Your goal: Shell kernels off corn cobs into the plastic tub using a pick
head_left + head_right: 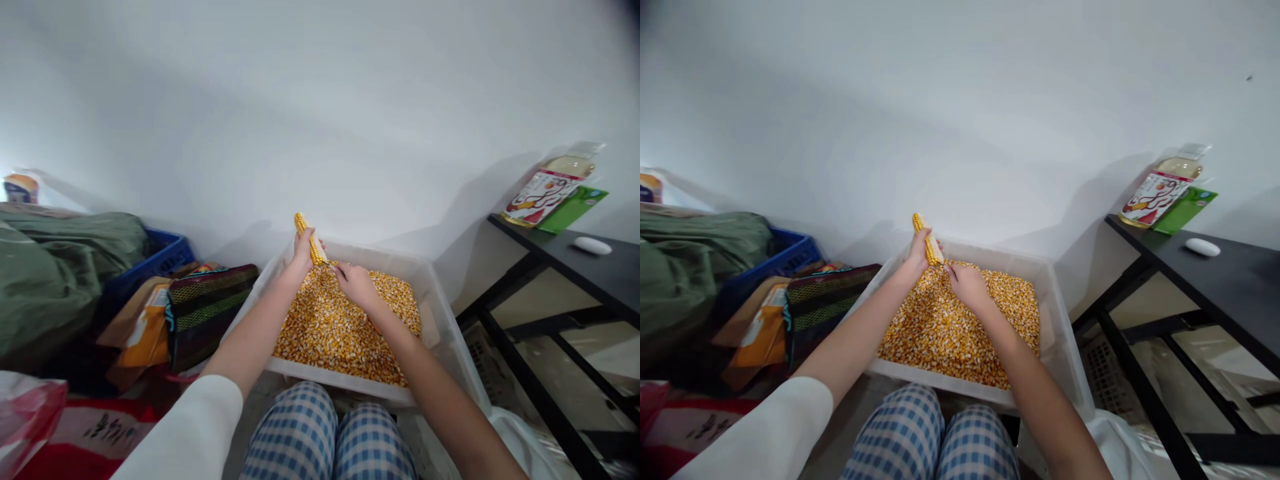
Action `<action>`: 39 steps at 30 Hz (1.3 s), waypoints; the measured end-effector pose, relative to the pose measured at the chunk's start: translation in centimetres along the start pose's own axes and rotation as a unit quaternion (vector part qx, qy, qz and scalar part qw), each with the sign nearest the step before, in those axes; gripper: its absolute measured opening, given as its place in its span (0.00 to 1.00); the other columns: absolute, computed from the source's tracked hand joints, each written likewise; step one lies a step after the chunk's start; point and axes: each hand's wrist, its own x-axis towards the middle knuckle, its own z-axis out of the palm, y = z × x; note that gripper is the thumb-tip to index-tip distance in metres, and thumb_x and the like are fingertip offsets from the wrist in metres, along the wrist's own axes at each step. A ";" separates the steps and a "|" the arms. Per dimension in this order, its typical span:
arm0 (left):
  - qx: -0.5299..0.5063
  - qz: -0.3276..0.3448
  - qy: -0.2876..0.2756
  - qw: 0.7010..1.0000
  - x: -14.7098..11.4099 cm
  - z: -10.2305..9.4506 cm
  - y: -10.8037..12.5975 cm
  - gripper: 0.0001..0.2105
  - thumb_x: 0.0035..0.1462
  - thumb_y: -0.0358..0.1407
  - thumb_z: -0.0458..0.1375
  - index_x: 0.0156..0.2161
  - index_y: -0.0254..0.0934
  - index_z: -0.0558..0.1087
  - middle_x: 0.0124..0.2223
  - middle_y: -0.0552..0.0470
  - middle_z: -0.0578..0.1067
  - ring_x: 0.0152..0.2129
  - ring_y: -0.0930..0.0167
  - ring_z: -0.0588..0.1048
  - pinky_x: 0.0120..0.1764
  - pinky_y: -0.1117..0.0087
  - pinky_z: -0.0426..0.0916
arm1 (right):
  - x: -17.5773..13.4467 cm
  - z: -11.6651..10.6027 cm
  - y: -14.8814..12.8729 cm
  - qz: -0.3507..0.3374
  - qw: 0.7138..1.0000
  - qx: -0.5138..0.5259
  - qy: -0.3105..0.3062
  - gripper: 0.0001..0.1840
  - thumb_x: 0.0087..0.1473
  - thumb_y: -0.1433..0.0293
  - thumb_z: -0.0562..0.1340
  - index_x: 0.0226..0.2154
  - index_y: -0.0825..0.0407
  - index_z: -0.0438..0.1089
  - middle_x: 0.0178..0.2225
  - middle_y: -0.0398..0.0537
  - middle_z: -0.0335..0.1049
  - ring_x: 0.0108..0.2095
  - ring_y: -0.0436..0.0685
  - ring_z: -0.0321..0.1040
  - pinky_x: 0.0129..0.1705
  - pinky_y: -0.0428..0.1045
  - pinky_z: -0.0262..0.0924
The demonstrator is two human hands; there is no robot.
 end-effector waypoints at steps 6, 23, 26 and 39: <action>0.057 0.055 -0.006 0.997 -0.5 0.5 -0.3 0.18 0.47 0.39 0.57 0.44 0.40 0.60 0.19 0.59 0.64 0.12 0.74 0.66 0.19 0.75 0.62 | 0.0 -0.2 -0.2 0.023 0.999 -0.029 -0.008 0.21 0.63 0.63 0.45 0.36 0.53 0.72 0.33 0.53 0.74 0.32 0.55 0.70 0.33 0.46 0.52; 0.105 0.103 -0.012 0.989 -0.8 0.6 -0.5 0.18 0.45 0.40 0.59 0.41 0.40 0.60 0.20 0.60 0.64 0.12 0.76 0.66 0.18 0.76 0.61 | 0.0 -0.2 -0.2 0.001 1.000 -0.029 -0.006 0.22 0.63 0.62 0.45 0.32 0.52 0.72 0.31 0.51 0.74 0.31 0.55 0.70 0.31 0.46 0.51; 0.107 0.106 -0.012 0.989 -0.9 0.6 -0.6 0.17 0.45 0.39 0.58 0.41 0.40 0.60 0.19 0.60 0.64 0.12 0.75 0.65 0.18 0.76 0.61 | -0.1 -0.1 -0.4 0.015 0.999 -0.028 -0.010 0.22 0.62 0.63 0.46 0.33 0.52 0.72 0.32 0.52 0.74 0.31 0.55 0.70 0.32 0.46 0.52; 0.109 0.108 -0.032 0.988 -1.5 0.9 -1.6 0.17 0.44 0.36 0.61 0.40 0.41 0.61 0.20 0.61 0.63 0.13 0.76 0.65 0.18 0.76 0.60 | 0.1 0.9 -0.2 0.011 1.000 -0.008 -0.021 0.18 0.61 0.68 0.48 0.34 0.55 0.72 0.33 0.55 0.74 0.33 0.55 0.70 0.35 0.45 0.53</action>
